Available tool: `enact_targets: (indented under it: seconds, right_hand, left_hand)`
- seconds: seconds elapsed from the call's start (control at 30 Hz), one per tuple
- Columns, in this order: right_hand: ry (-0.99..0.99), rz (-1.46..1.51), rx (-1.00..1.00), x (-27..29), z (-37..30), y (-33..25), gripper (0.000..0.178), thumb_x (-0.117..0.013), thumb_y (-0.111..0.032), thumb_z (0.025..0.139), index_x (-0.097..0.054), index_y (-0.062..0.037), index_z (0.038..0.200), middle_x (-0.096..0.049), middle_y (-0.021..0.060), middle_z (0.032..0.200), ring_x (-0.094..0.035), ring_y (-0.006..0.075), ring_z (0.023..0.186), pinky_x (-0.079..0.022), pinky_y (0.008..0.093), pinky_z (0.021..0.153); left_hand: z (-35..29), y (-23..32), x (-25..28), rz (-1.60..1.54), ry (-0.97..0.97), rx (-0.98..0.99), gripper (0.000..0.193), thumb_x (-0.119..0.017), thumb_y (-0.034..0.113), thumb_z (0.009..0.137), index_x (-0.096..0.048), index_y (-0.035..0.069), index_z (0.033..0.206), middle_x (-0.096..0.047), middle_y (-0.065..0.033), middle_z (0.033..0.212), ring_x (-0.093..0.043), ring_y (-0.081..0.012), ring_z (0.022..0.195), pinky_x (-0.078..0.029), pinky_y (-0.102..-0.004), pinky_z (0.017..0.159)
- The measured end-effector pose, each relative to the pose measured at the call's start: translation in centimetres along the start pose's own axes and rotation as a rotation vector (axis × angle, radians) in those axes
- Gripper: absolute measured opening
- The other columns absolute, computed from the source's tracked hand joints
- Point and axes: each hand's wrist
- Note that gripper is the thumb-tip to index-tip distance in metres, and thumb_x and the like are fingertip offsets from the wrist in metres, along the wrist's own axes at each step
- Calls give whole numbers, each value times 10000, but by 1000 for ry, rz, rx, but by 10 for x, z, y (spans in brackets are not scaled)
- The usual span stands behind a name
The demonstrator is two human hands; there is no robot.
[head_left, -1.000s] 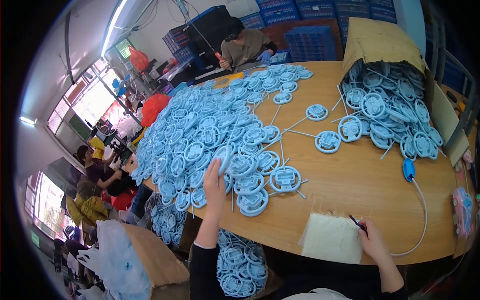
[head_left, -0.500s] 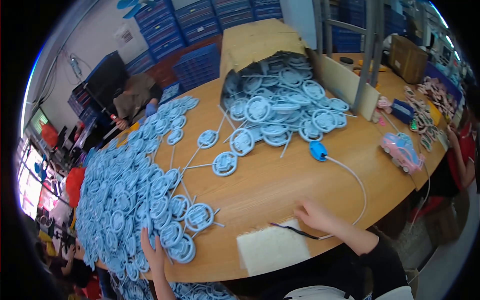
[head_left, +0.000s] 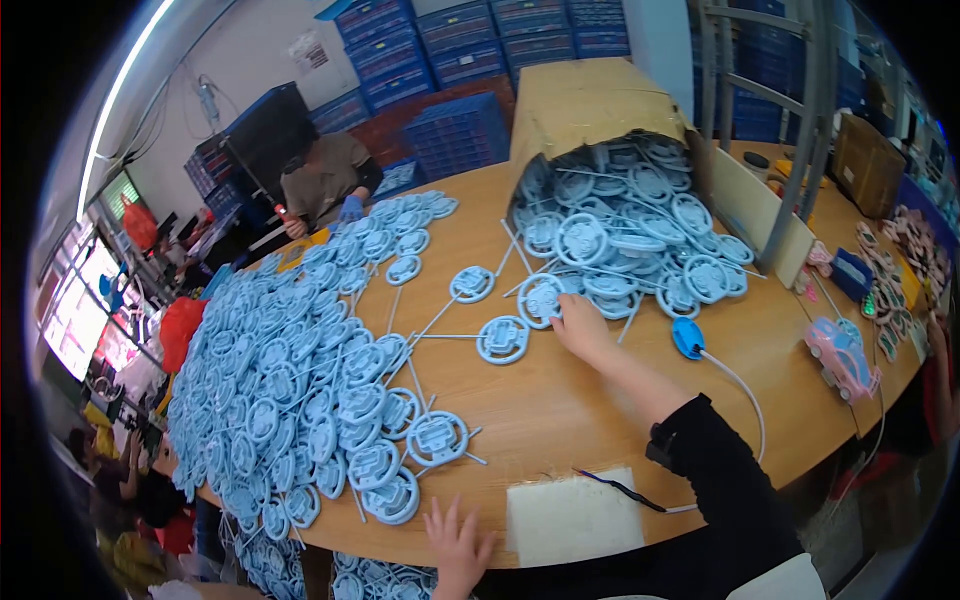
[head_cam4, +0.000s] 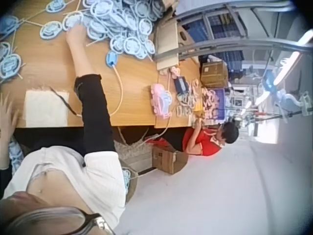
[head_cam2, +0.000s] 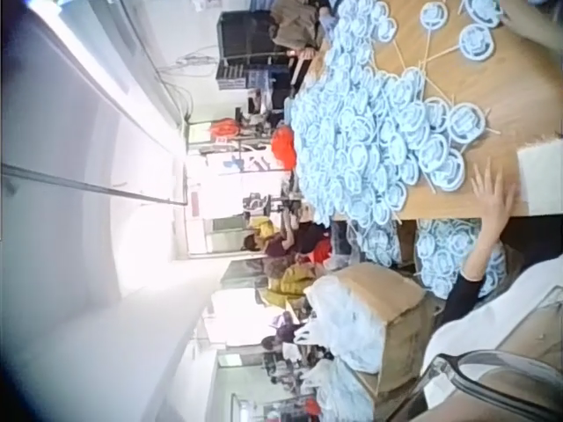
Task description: The recorder hangs a small blue fan on a rail and then uses a manual tool to thread wires or string through small blue circular plastic components.
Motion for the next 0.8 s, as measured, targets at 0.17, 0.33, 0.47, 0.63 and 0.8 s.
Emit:
enact_targets:
  seconds: [0.17, 0.33, 0.47, 0.63, 0.8]
  right_hand:
    - [91, -65, -673, -49, 33, -11, 378, -673, -160, 658, -499, 8, 949, -540, 185, 937, -528, 317, 893, -451, 396, 724]
    - [-81, -259, 93, -51, 18, -64, 315, -654, -186, 635, -544, -15, 876, -524, 142, 929, -503, 309, 901, -429, 391, 752]
    - [-88, -61, 327, -82, 15, -102, 276, -602, -157, 692, -549, -18, 924, -539, 137, 953, -488, 316, 955, -396, 414, 792]
    - [-537, -480, 106, -118, 33, -97, 292, -585, -173, 714, -594, -50, 979, -572, 97, 1007, -518, 269, 976, -422, 424, 752]
    - [-1051, -642, 110, -97, 22, -114, 260, -543, -170, 763, -631, -71, 987, -629, 51, 962, -610, 245, 843, -490, 413, 580]
  left_hand:
    - [-11, -11, -25, -89, -8, 67, 547, -632, 188, 708, -449, 23, 1196, -353, -210, 1286, -255, -431, 1213, -208, -536, 978]
    - [-10, -2, -25, -115, 85, 86, 563, -644, 197, 694, -448, 12, 1188, -393, -201, 1252, -320, -418, 1171, -261, -509, 954]
    - [-7, 3, -15, -98, 45, 88, 566, -656, 232, 683, -466, 13, 1169, -430, -181, 1225, -372, -382, 1138, -305, -465, 929]
    - [1, 0, -18, -126, -2, 105, 550, -653, 270, 688, -486, 17, 1147, -447, -150, 1223, -386, -349, 1140, -313, -448, 924]
    - [-5, -8, -17, -165, 51, 172, 518, -659, 276, 686, -515, 13, 1109, -488, -146, 1179, -424, -341, 1107, -325, -442, 915]
Point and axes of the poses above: each hand's wrist, its own z-axis towards the middle knuckle, its own x-axis out of the back of the hand, y = z × x
